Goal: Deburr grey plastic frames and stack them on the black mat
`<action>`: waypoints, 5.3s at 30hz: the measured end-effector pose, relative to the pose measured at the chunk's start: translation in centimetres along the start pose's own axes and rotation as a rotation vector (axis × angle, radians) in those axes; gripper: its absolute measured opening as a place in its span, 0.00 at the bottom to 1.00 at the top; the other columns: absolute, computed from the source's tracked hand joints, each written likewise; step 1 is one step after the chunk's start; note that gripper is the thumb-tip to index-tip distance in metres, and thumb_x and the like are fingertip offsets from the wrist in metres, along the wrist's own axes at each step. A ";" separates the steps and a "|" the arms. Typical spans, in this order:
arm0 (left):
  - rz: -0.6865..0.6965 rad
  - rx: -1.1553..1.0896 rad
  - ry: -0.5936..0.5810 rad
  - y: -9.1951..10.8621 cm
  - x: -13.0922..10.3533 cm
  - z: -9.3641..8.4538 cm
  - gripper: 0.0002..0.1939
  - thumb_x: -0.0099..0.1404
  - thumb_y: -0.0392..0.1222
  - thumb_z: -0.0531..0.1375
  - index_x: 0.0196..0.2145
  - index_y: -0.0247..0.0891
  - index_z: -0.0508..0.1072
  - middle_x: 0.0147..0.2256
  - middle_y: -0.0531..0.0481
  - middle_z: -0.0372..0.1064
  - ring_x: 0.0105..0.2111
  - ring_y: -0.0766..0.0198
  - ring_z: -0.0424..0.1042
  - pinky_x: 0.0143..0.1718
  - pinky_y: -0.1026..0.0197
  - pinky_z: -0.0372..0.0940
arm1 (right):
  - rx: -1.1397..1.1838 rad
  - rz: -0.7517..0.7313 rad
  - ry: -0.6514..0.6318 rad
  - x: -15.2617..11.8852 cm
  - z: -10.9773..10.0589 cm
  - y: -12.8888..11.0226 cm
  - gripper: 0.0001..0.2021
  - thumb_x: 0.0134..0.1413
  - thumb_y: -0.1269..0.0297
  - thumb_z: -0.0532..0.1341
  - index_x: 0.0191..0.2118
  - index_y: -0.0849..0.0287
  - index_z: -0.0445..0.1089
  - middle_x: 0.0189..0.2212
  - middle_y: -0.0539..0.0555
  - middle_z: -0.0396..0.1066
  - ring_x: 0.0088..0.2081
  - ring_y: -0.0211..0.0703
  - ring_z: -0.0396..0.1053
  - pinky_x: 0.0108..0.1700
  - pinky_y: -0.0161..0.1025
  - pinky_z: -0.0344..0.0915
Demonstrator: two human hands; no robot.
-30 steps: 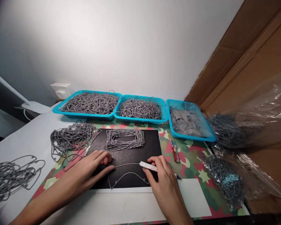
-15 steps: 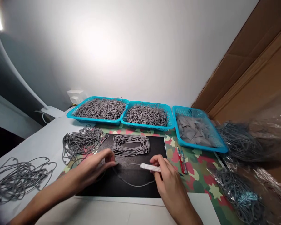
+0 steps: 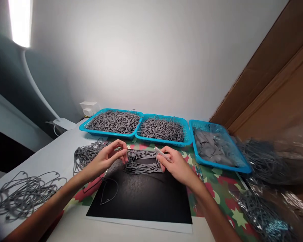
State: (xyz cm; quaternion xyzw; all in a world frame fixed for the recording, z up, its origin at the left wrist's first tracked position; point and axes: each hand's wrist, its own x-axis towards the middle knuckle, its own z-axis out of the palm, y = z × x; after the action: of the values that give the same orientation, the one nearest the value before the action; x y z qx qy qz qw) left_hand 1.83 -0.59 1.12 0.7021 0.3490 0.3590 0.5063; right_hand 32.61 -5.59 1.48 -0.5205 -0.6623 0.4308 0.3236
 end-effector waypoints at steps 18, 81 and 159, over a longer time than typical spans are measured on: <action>0.109 0.375 0.142 -2.3 0.5 1.0 0.11 0.77 0.50 0.61 0.45 0.39 0.76 0.31 0.55 0.69 0.30 0.63 0.66 0.33 0.61 0.62 | -0.205 -0.025 0.295 1.3 2.4 2.2 0.17 0.71 0.44 0.58 0.40 0.52 0.70 0.18 0.43 0.67 0.22 0.43 0.66 0.31 0.36 0.59; 0.028 0.578 0.113 -2.6 -16.7 -0.8 0.11 0.79 0.52 0.60 0.49 0.56 0.83 0.48 0.49 0.81 0.49 0.51 0.81 0.53 0.56 0.78 | -0.931 -0.668 -0.237 -3.4 11.3 -1.0 0.07 0.73 0.77 0.61 0.47 0.57 0.68 0.40 0.52 0.79 0.36 0.46 0.78 0.32 0.44 0.62; -0.183 0.437 -0.624 -0.2 -1.4 -3.1 0.16 0.74 0.57 0.68 0.39 0.41 0.82 0.32 0.51 0.76 0.32 0.61 0.71 0.32 0.61 0.61 | -0.443 0.027 -0.374 -4.0 1.9 -1.4 0.08 0.74 0.64 0.65 0.38 0.51 0.72 0.37 0.44 0.77 0.39 0.42 0.72 0.40 0.38 0.56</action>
State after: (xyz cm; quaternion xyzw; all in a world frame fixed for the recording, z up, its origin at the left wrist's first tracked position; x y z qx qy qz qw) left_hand -1.54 -0.33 1.44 0.8347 0.3078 -0.0009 0.4566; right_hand 31.36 -10.00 2.00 -0.4990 -0.7813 0.3685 0.0687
